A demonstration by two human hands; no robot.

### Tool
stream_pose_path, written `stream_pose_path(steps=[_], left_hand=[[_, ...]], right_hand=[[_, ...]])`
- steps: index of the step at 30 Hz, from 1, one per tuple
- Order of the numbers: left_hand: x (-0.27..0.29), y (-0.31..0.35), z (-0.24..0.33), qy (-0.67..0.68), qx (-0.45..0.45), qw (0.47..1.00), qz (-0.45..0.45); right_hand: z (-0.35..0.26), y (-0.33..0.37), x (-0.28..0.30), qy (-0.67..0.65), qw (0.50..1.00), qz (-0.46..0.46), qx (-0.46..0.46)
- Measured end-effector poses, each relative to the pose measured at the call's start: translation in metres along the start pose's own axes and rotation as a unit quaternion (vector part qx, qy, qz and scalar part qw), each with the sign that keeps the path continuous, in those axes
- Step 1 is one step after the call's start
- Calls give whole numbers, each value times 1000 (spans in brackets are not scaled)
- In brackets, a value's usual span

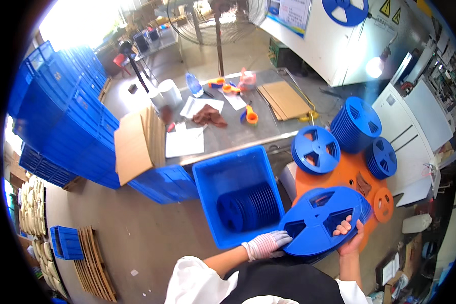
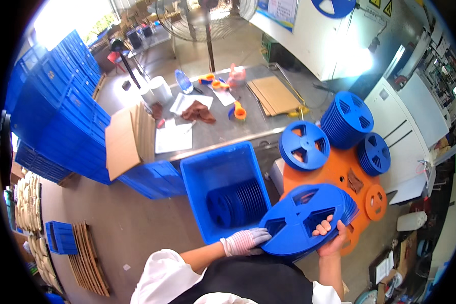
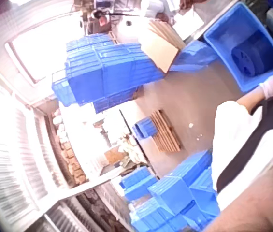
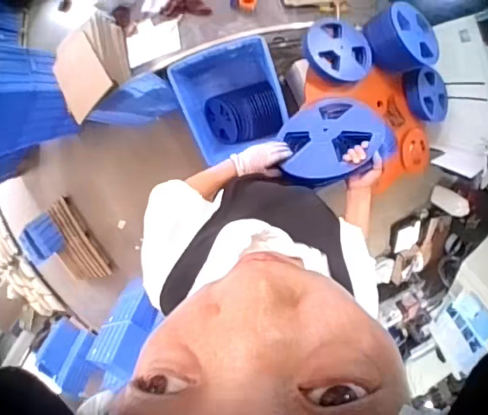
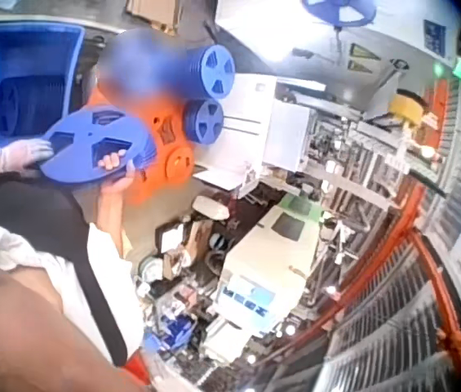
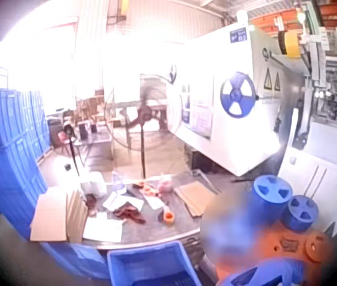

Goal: The person repeatedly picks up blue plastic spools from a table and stacks them into a blue plastic bin. The person handles the spools one by one, placing them vertically into the container until the bin is full.

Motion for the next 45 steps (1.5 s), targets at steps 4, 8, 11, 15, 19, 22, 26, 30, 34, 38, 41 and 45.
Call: stream_pose_path(steps=[4,8,11,15,19,22,26,30,34,38,41,45], left_hand=[[12,1,2,-14,47,999,-18],[26,16,-6,75,128,989,14],[33,82,-76,496,282,802,174],[75,129,-88,657,284,611,338],[81,165,-100,703,215,544,404],[60,170,-110,771,151,474,397],[58,161,-105,817,85,438,365],[48,169,-111,832,80,416,359],[39,189,-121,797,130,436,399],[38,194,-123,787,151,450,395],[34,204,-129,770,198,459,398],[35,243,-155,610,384,527,451]], right_hand=[[4,-8,-11,-3,1000,-2,-27],[8,-10,-24,125,986,110,-2],[26,-8,-22,148,982,105,-49],[20,1,4,174,978,105,-45],[25,6,9,175,978,105,-52],[27,3,10,202,972,104,-58],[33,3,-1,213,970,104,-54],[39,3,-7,230,968,89,-54],[44,2,-10,237,966,85,-50],[41,4,-6,252,962,100,-34],[37,5,-6,267,958,107,-17],[33,9,-6,278,955,106,8]])
Point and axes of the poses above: each hand's wrist, its own y-axis away from the middle knuckle, its own x-axis out of the back of the hand, z = x × y, the point moved 10 cm from there along -y, towards the middle knuckle, and after that the axes turned 9 degrees about x, right-handed, at the moved point
